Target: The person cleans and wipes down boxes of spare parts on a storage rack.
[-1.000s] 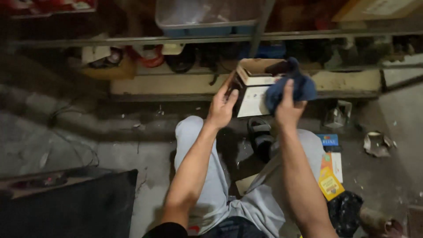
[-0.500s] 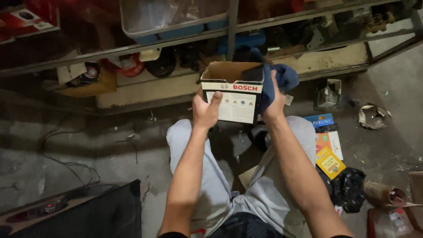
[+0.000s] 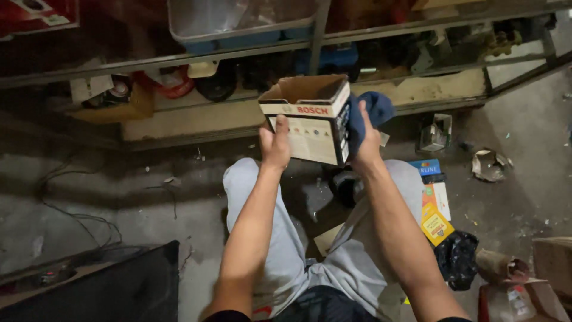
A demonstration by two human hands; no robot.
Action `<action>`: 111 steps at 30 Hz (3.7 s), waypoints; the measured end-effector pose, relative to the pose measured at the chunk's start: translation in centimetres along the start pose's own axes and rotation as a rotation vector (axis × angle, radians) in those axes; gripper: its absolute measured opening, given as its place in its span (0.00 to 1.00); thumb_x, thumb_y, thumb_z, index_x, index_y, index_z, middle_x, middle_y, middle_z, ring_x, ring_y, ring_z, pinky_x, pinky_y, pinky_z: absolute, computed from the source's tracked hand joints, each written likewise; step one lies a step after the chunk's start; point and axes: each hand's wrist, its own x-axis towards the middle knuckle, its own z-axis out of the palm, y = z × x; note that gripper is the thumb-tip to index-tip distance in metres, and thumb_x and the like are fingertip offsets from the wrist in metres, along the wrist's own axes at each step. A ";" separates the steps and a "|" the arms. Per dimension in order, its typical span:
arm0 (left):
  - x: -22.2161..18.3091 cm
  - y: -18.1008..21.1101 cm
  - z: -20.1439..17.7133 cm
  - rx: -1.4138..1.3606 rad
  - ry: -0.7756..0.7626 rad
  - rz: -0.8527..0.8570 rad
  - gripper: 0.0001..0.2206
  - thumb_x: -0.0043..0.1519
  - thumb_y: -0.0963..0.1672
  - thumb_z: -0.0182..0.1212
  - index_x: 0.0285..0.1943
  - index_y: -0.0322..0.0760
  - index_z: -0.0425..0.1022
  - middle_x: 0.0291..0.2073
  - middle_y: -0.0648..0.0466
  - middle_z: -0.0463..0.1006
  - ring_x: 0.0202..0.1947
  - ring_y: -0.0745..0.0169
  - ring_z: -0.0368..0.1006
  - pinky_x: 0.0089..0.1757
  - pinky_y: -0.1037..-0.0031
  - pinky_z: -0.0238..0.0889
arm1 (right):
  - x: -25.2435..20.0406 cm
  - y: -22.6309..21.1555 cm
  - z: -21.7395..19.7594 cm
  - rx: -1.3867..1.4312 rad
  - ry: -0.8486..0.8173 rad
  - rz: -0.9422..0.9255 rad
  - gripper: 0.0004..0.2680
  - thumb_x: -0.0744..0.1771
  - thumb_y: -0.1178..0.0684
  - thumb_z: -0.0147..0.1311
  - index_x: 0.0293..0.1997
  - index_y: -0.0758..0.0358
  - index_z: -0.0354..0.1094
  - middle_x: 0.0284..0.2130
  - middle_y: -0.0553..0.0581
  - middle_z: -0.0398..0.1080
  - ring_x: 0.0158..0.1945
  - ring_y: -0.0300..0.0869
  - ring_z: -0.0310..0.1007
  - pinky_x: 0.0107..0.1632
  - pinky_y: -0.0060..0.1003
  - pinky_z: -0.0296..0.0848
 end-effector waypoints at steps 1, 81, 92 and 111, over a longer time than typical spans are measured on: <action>-0.1 -1.4 -0.3 0.000 0.012 0.000 0.27 0.68 0.57 0.58 0.58 0.29 0.73 0.48 0.54 0.80 0.49 0.64 0.72 0.53 0.70 0.65 | -0.4 -0.1 0.5 -0.006 -0.009 0.004 0.15 0.72 0.44 0.52 0.59 0.64 0.71 0.50 0.52 0.74 0.48 0.35 0.72 0.53 0.31 0.70; -1.3 2.5 -0.2 -0.639 -0.353 -0.253 0.43 0.56 0.49 0.64 0.81 0.31 0.48 0.64 0.41 0.70 0.61 0.50 0.70 0.59 0.61 0.66 | -6.0 -2.0 6.0 -0.204 -0.088 -0.225 0.21 0.73 0.42 0.47 0.68 0.71 0.61 0.64 0.60 0.65 0.67 0.44 0.63 0.72 0.41 0.57; -2.6 -0.2 -1.8 -0.635 -0.476 -0.269 0.40 0.53 0.49 0.65 0.75 0.29 0.58 0.63 0.44 0.73 0.62 0.52 0.71 0.62 0.63 0.66 | -1.6 -3.1 5.5 -0.238 -0.220 -0.554 0.19 0.75 0.42 0.46 0.69 0.70 0.62 0.65 0.64 0.64 0.69 0.48 0.61 0.72 0.42 0.58; 1.2 1.6 -3.4 -0.261 -0.289 -0.042 0.37 0.66 0.47 0.67 0.80 0.32 0.51 0.71 0.47 0.63 0.73 0.56 0.57 0.70 0.67 0.47 | -2.4 -0.8 3.0 -0.352 -0.056 -0.578 0.15 0.73 0.49 0.52 0.63 0.70 0.65 0.56 0.58 0.69 0.60 0.43 0.67 0.65 0.38 0.64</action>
